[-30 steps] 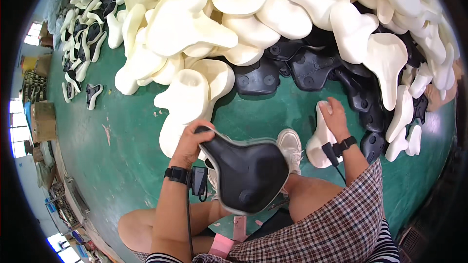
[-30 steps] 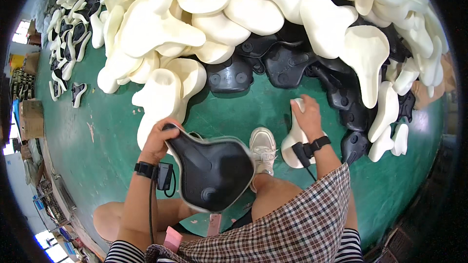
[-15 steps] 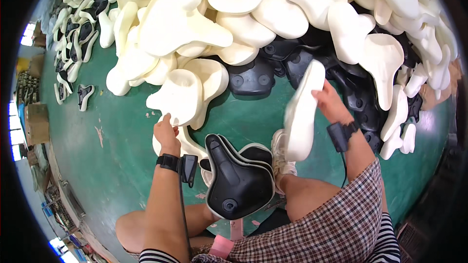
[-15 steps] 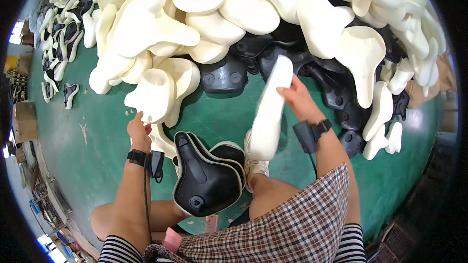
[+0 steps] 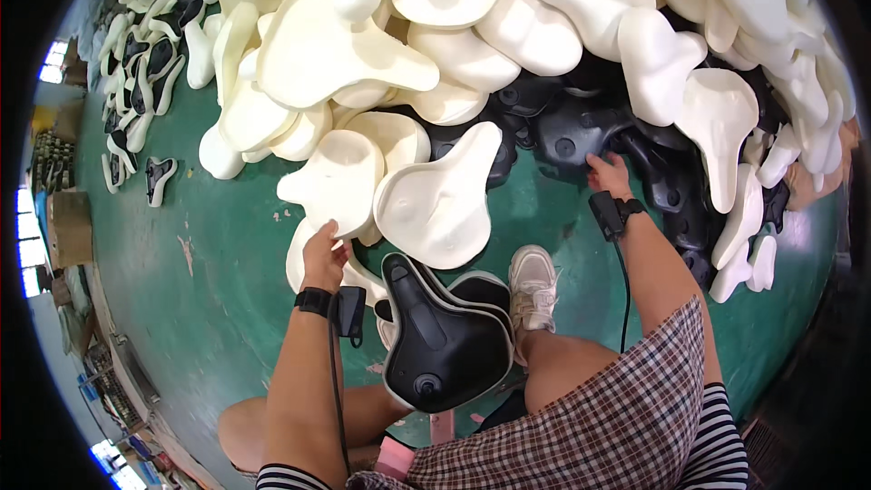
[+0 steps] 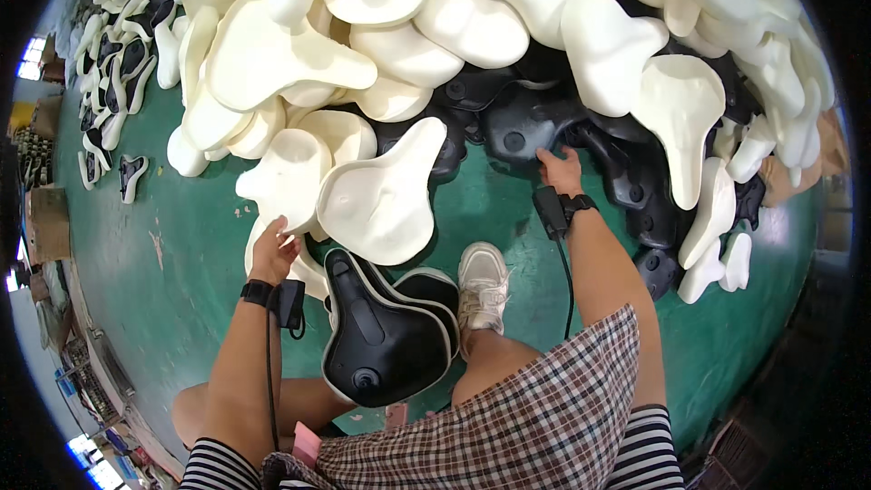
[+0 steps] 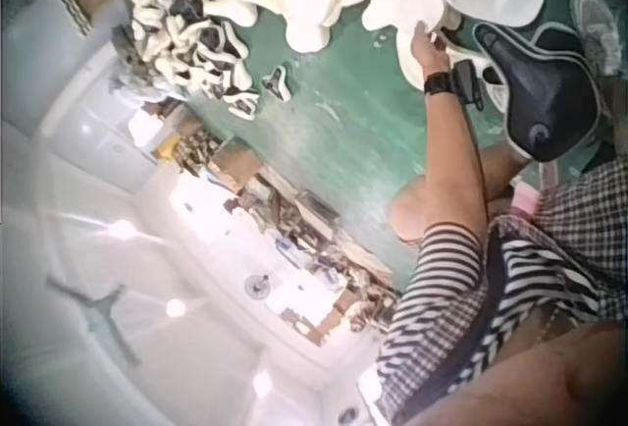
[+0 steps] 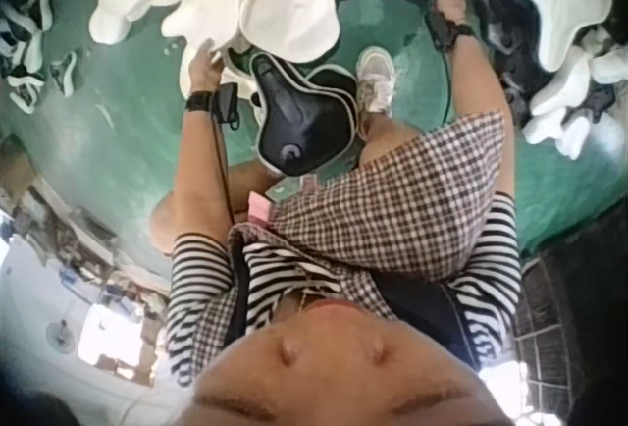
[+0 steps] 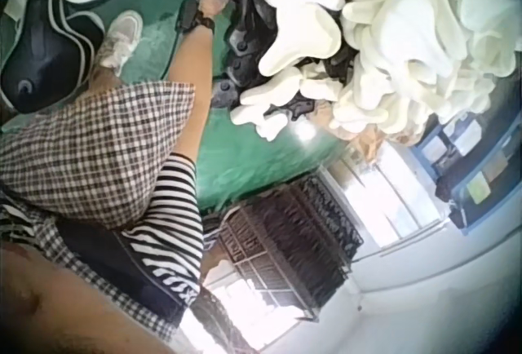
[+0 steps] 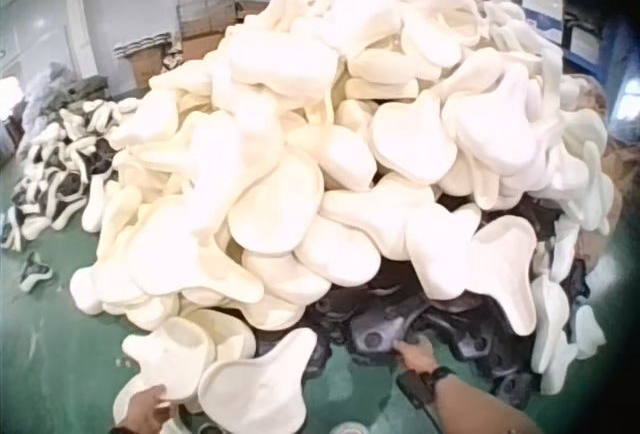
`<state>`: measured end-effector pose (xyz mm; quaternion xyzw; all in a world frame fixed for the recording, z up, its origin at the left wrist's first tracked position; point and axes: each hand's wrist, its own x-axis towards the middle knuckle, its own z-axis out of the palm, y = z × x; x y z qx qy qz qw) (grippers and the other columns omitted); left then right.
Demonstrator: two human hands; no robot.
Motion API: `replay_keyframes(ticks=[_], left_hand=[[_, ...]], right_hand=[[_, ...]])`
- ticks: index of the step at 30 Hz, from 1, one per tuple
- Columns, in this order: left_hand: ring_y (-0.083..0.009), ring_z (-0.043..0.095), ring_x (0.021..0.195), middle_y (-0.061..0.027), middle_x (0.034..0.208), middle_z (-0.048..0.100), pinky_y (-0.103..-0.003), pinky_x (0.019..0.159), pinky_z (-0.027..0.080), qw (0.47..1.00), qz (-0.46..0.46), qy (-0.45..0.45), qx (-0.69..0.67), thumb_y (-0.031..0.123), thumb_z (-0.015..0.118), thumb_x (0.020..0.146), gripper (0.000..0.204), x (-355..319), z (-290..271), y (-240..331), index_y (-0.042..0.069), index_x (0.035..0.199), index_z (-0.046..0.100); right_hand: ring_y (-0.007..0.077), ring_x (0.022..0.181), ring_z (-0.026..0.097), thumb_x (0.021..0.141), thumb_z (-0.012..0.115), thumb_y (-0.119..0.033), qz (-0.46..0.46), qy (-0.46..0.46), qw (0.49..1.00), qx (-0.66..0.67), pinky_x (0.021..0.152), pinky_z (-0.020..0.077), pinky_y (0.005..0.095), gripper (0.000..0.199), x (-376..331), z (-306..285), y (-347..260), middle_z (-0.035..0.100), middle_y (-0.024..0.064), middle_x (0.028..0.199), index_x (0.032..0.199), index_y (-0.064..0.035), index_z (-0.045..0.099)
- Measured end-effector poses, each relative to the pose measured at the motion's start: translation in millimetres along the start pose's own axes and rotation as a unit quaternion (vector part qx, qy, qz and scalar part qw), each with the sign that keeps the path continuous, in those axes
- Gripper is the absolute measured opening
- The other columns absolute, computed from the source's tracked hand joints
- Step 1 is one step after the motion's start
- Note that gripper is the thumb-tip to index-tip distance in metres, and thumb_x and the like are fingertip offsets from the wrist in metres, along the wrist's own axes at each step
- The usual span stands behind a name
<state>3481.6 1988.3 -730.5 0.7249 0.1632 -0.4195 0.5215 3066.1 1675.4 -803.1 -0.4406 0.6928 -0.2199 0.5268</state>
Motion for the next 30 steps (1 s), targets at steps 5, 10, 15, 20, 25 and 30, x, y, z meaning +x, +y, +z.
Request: replay_keyframes(ticks=[5,10,15,20,25,30], left_hand=[[-0.0230,0.056,0.080,-0.0089,0.095,0.055,-0.033,0.070,0.050,0.994,-0.023,-0.028,-0.106,0.017,0.063,0.080,0.034,-26.8,7.9,-3.4,0.004,0.108,0.052],[-0.0268,0.058,0.104,-0.0118,0.114,0.057,-0.039,0.087,0.049,0.963,0.078,-0.106,-0.236,0.005,0.050,0.071,0.047,-79.6,15.9,4.6,-0.002,0.117,0.050],[-0.0309,0.058,0.109,-0.0147,0.120,0.059,-0.042,0.098,0.045,0.947,0.133,-0.166,-0.239,0.005,0.051,0.072,0.050,-83.8,24.0,19.5,-0.006,0.120,0.052],[-0.0316,0.058,0.110,-0.0161,0.122,0.059,-0.042,0.100,0.044,0.930,0.136,-0.253,-0.230,0.006,0.053,0.071,0.055,-97.7,36.8,17.5,-0.009,0.123,0.050],[-0.0329,0.053,0.117,-0.0169,0.130,0.052,-0.042,0.101,0.043,0.936,0.063,-0.297,-0.179,0.005,0.051,0.067,0.069,-108.1,35.5,7.0,-0.002,0.135,0.040],[-0.0198,0.056,0.104,-0.0088,0.115,0.057,-0.032,0.090,0.047,0.934,0.090,-0.341,-0.050,0.011,0.056,0.075,0.049,-141.8,77.4,2.0,0.004,0.123,0.048]], right_hand=[[0.0113,0.059,0.056,0.081,0.069,-0.020,-0.019,-0.035,0.988,0.150,0.053,0.0468,0.0257,0.057,-67.7,-19.5,-57.6,0.062,0.0069,0.080,0.127,0.0061,0.046],[0.0115,0.064,0.057,0.086,0.068,-0.023,0.038,-0.161,0.985,0.048,0.054,0.0461,0.0268,0.036,-163.8,-22.7,-76.7,0.060,0.0053,0.073,0.110,0.0035,0.059],[0.0317,0.100,0.056,0.085,0.065,-0.028,-0.315,0.040,0.896,-0.309,0.087,0.0459,0.0389,0.042,-105.5,-23.5,-20.9,0.061,0.0185,0.108,0.116,0.0001,0.058],[0.0378,0.110,0.054,0.081,0.066,-0.033,-0.141,-0.112,0.899,-0.400,0.098,0.0411,0.0435,0.049,-78.0,-28.1,44.1,0.061,0.0204,0.116,0.117,0.0003,0.060],[0.0295,0.083,0.063,0.085,0.063,-0.013,-0.211,-0.148,0.940,-0.225,0.079,0.0492,0.0320,0.019,-113.7,-49.4,17.3,0.066,0.0154,0.092,0.099,0.0006,0.065],[0.0141,0.081,0.059,0.091,0.059,-0.009,-0.460,0.135,0.871,-0.109,0.077,0.0472,0.0259,0.021,-177.9,-72.5,-118.1,0.065,0.0073,0.091,0.109,0.0003,0.063]])
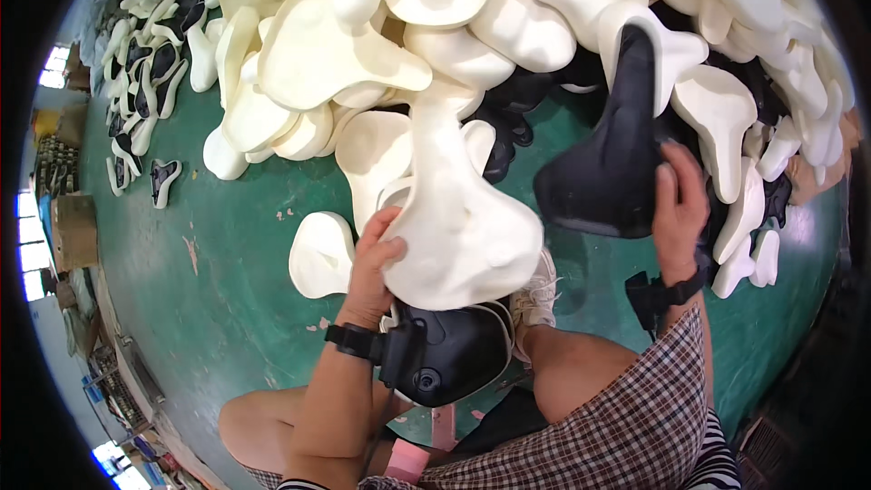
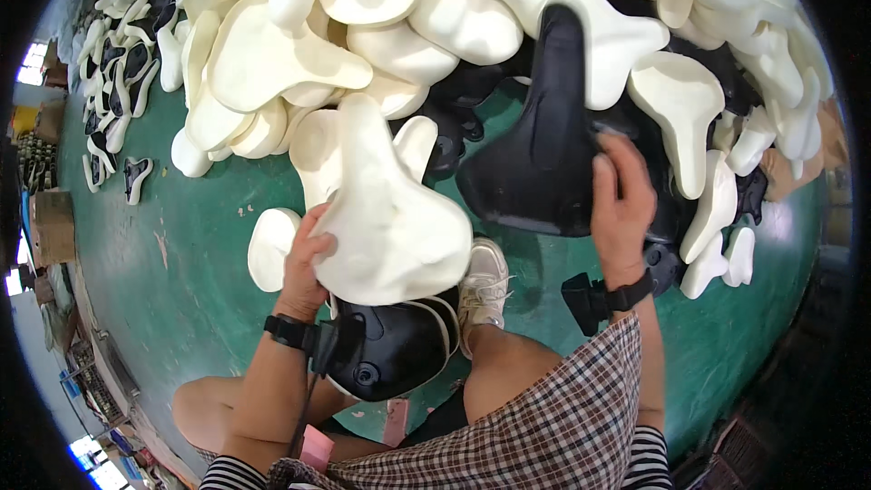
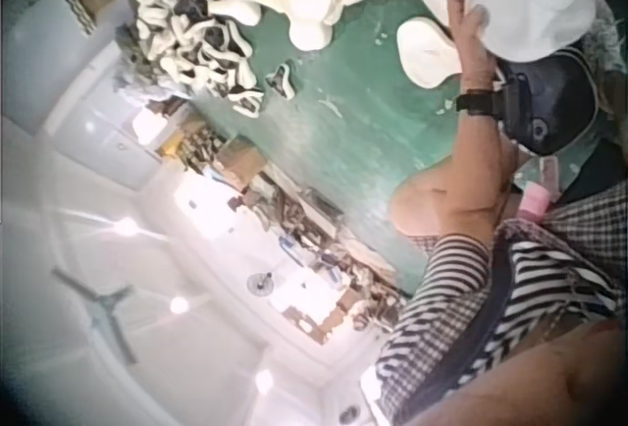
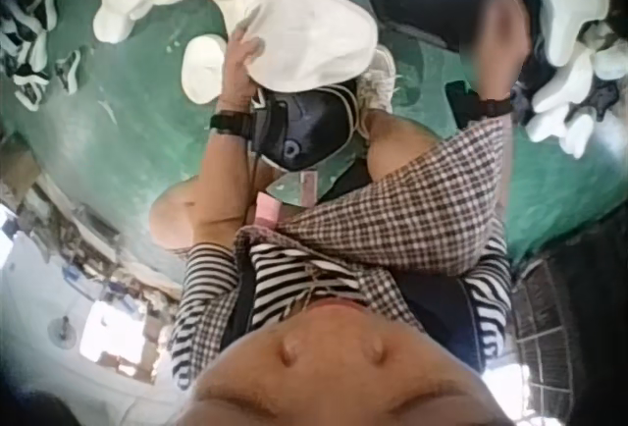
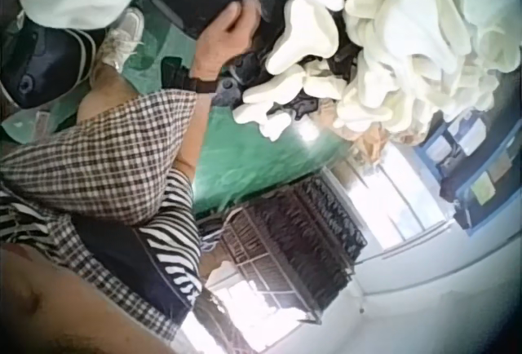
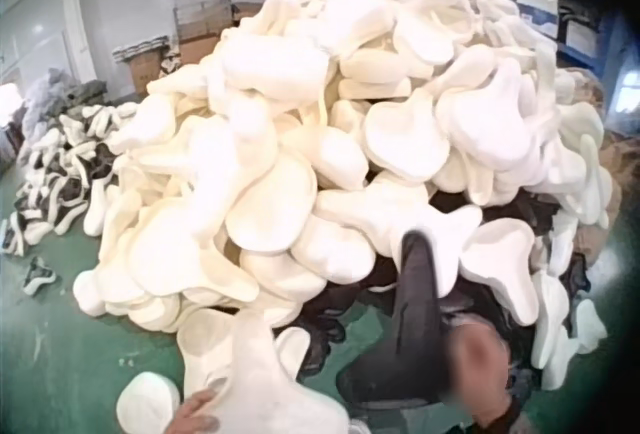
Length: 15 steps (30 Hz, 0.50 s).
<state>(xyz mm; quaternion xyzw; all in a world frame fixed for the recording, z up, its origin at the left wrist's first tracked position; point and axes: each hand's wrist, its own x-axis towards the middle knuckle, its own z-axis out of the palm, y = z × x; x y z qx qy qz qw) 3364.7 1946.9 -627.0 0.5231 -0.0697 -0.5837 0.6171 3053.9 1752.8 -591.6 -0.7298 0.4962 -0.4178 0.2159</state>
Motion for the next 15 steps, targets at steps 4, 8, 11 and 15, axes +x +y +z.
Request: replay_keyframes(ticks=[4,8,11,15], left_hand=[[-0.0134,0.055,0.097,-0.0043,0.109,0.057,-0.028,0.086,0.046,0.999,0.007,-0.030,0.018,0.023,0.057,0.088,0.037,5.2,33.7,-10.3,0.006,0.120,0.050],[-0.0196,0.057,0.110,-0.0082,0.121,0.057,-0.034,0.096,0.047,0.996,0.037,-0.084,-0.003,0.046,0.048,0.096,0.048,11.3,49.6,-11.9,0.008,0.124,0.046],[-0.0187,0.058,0.108,-0.0090,0.120,0.058,-0.034,0.094,0.048,0.995,0.035,-0.090,-0.020,0.046,0.047,0.096,0.049,11.8,64.5,-2.1,0.006,0.124,0.046],[-0.0176,0.060,0.105,-0.0098,0.116,0.060,-0.033,0.091,0.050,0.997,0.024,-0.066,-0.030,0.041,0.050,0.096,0.045,7.6,73.7,5.2,0.004,0.121,0.049]], right_hand=[[0.0069,0.082,0.055,0.092,0.058,-0.009,0.129,0.013,0.978,0.162,0.077,0.0446,0.0204,0.023,30.3,3.7,-46.2,0.062,0.0019,0.091,0.113,-0.0005,0.064],[0.0128,0.091,0.057,0.088,0.061,-0.006,0.063,-0.169,0.964,0.194,0.082,0.0445,0.0246,0.017,13.5,38.2,-59.8,0.062,0.0050,0.098,0.104,-0.0016,0.065],[0.0220,0.102,0.056,0.087,0.062,-0.005,-0.002,-0.184,0.963,0.198,0.087,0.0437,0.0297,0.016,-0.8,54.5,-50.7,0.059,0.0111,0.111,0.103,-0.0022,0.065],[0.0245,0.099,0.056,0.086,0.062,-0.005,-0.029,-0.140,0.976,0.165,0.086,0.0445,0.0318,0.021,-11.8,70.8,-41.8,0.058,0.0124,0.108,0.106,-0.0009,0.061]])
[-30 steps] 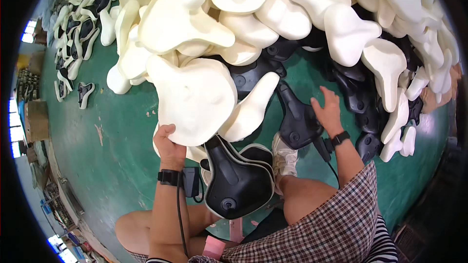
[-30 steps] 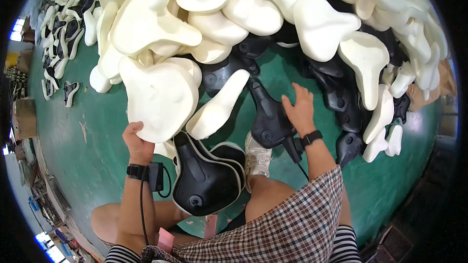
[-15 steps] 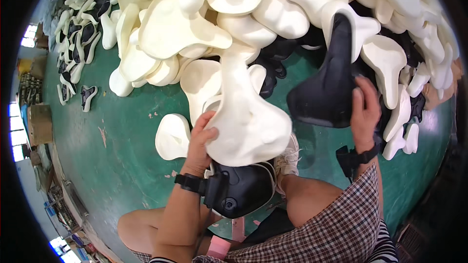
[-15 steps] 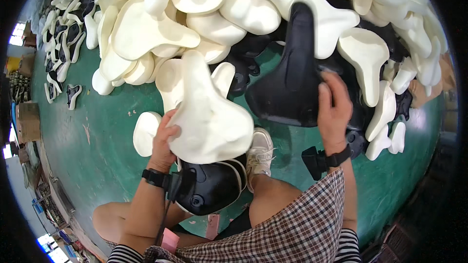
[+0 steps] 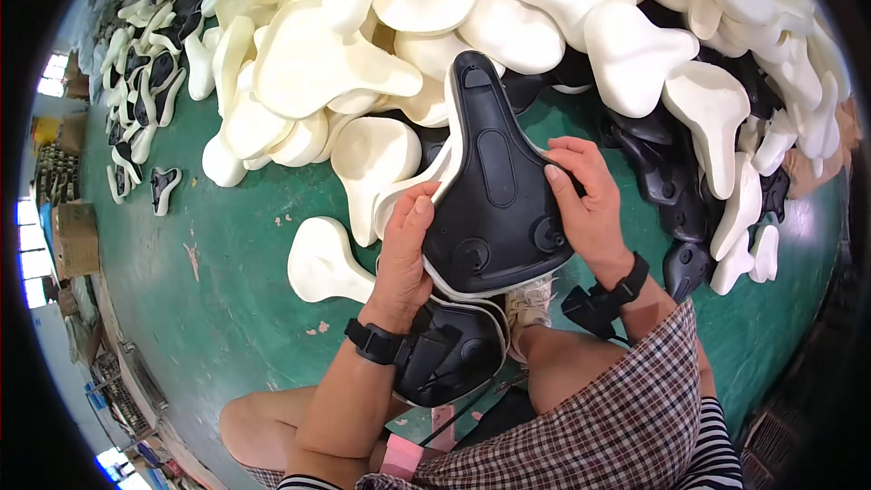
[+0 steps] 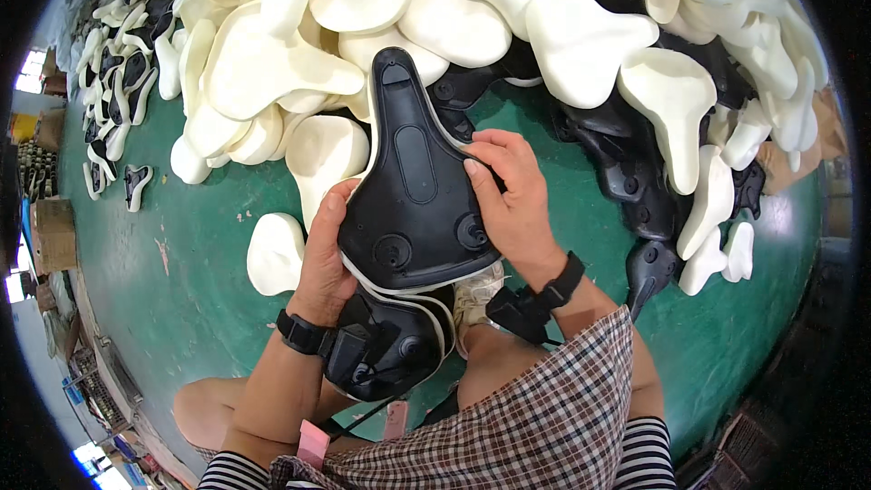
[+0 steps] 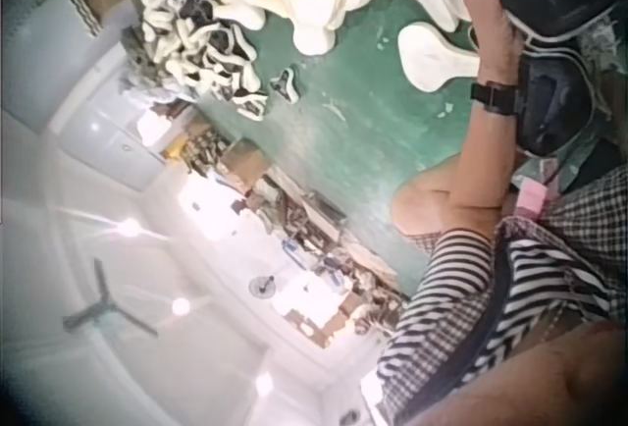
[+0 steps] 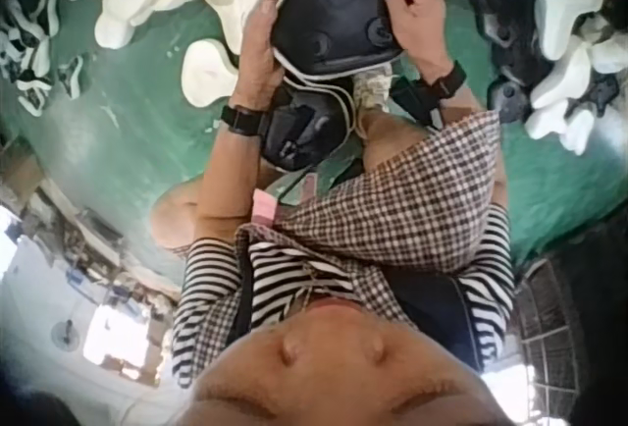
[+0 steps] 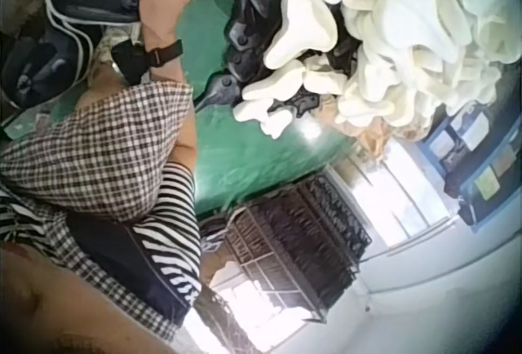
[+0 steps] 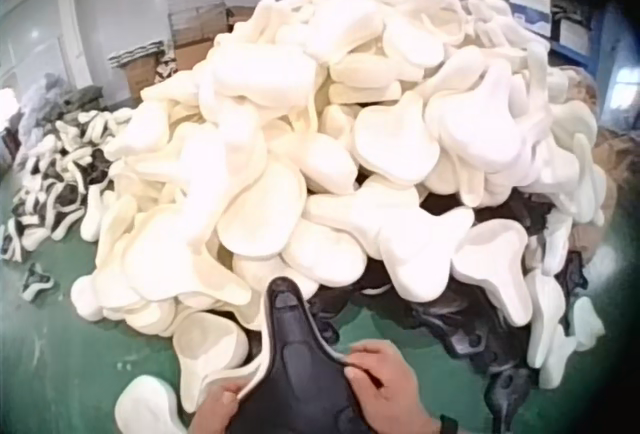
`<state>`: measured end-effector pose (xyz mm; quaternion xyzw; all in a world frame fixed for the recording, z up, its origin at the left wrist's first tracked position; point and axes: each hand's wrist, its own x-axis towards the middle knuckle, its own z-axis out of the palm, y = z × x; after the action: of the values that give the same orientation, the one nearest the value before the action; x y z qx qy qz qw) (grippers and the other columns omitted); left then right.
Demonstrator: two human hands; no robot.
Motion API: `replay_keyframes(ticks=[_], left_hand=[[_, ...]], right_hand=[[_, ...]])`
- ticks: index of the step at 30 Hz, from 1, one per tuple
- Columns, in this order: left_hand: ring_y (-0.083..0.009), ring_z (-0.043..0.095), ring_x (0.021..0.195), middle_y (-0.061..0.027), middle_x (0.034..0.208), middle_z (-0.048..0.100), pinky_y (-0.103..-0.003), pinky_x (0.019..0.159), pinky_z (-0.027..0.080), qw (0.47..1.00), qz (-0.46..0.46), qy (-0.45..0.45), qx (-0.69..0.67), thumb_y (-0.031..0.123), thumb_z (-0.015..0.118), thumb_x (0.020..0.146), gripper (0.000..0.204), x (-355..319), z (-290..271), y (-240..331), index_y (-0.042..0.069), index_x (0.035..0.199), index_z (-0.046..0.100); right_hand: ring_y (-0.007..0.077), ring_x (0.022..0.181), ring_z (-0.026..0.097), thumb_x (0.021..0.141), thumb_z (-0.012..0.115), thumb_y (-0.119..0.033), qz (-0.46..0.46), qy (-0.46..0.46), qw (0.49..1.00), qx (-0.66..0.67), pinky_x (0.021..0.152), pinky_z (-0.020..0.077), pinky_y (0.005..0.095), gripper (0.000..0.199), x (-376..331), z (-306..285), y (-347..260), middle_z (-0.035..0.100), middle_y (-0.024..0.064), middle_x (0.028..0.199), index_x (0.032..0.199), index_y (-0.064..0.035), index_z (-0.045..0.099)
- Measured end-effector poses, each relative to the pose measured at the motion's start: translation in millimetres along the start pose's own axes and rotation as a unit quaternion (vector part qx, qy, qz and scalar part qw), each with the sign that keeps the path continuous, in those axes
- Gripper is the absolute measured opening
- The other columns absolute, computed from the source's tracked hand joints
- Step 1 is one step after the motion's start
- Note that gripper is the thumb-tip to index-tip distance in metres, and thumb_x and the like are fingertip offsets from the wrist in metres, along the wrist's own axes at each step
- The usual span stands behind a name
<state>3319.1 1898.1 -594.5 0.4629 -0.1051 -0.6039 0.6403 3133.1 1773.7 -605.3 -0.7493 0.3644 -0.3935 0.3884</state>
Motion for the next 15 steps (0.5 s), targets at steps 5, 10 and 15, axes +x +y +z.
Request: replay_keyframes(ticks=[5,10,15], left_hand=[[-0.0184,0.060,0.105,-0.0109,0.118,0.060,-0.033,0.092,0.050,1.000,0.013,0.025,0.012,0.033,0.053,0.095,0.044,7.5,-10.5,-6.0,0.000,0.124,0.050],[-0.0177,0.060,0.104,-0.0127,0.119,0.058,-0.030,0.090,0.050,0.996,0.011,0.022,-0.089,0.015,0.053,0.093,0.043,9.9,-6.3,4.2,-0.003,0.130,0.043],[-0.0190,0.052,0.113,-0.0124,0.126,0.051,-0.033,0.097,0.043,0.999,0.036,0.026,0.008,0.010,0.060,0.087,0.065,3.9,-8.0,27.9,0.005,0.143,0.026]], right_hand=[[0.0222,0.101,0.053,0.086,0.065,-0.009,0.068,0.048,0.997,0.008,0.087,0.0435,0.0321,0.031,-9.6,11.2,7.7,0.056,0.0110,0.108,0.113,0.0005,0.054],[0.0130,0.096,0.055,0.088,0.067,-0.019,0.359,0.028,0.886,0.293,0.083,0.0461,0.0272,0.036,-13.8,17.0,7.6,0.061,0.0083,0.105,0.116,0.0016,0.056],[0.0104,0.092,0.056,0.086,0.067,-0.017,0.263,-0.040,0.942,0.203,0.083,0.0469,0.0262,0.039,-21.5,-0.7,15.1,0.062,0.0042,0.102,0.119,0.0015,0.056]])
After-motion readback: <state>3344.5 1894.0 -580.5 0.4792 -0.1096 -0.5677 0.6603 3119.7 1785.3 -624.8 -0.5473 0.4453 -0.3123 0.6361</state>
